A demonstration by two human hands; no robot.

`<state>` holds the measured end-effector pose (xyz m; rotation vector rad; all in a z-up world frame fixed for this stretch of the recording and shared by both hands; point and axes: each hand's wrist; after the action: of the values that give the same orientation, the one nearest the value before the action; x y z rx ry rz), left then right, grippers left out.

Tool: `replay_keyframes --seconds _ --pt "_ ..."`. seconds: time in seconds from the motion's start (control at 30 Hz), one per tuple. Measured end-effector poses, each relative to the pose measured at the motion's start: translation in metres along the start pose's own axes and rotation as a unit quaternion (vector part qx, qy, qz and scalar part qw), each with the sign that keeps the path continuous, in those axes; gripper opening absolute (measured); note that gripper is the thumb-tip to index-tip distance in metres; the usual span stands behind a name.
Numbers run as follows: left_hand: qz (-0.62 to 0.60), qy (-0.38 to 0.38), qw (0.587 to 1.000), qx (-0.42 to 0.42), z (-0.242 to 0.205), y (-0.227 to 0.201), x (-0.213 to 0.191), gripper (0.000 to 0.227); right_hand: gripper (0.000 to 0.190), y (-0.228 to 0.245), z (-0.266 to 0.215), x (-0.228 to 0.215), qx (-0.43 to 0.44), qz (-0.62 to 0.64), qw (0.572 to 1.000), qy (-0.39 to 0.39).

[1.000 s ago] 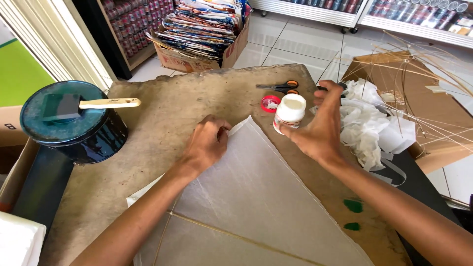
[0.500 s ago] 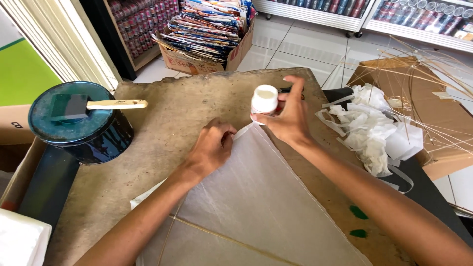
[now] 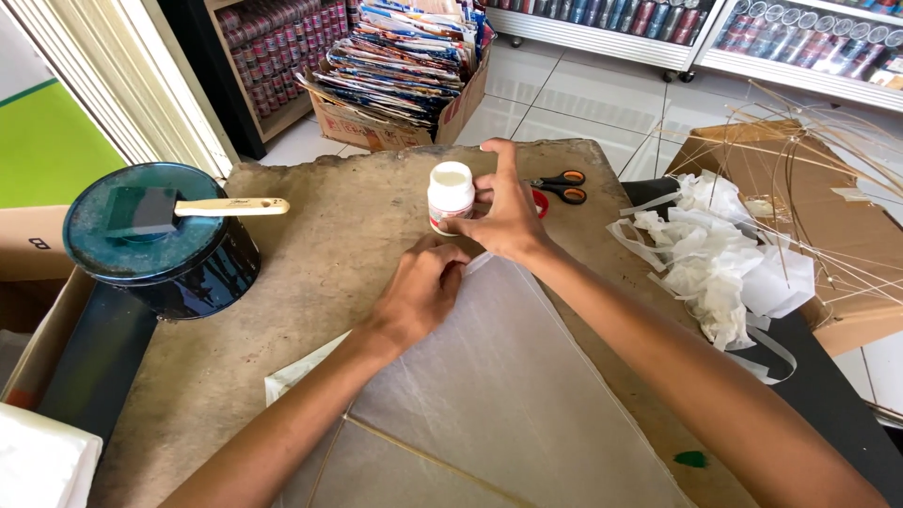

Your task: Assembling a kite by applying glue to the paper edges and folding them over the bamboo frame.

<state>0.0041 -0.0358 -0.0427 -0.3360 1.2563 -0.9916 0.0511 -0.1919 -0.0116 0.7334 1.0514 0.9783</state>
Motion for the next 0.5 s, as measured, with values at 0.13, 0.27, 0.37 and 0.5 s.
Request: replay_keyframes --seconds 0.13,0.27,0.37,0.5 --pt "-0.01 -0.008 1.0 0.005 0.005 0.004 0.007 0.018 0.101 -0.006 -0.007 -0.009 -0.002 0.021 1.0 -0.001" --pt "0.004 -0.002 1.0 0.003 0.008 0.003 0.008 0.018 0.095 -0.009 -0.011 -0.016 0.009 0.016 1.0 -0.008" --pt "0.018 0.012 1.0 0.0 0.01 -0.001 0.007 0.019 0.087 -0.006 -0.02 -0.027 0.009 0.018 1.0 -0.006" --pt "0.05 0.015 0.999 0.009 0.011 0.001 0.015 0.017 0.072 -0.006 -0.04 -0.05 0.006 -0.016 1.0 -0.008"
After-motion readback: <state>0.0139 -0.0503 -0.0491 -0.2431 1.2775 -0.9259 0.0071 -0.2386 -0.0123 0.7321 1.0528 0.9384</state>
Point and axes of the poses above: each hand's wrist, its own z-axis towards the middle knuckle, its own x-axis out of the palm, y = z × x, and after that the axes turned 6 degrees about -y, right-handed
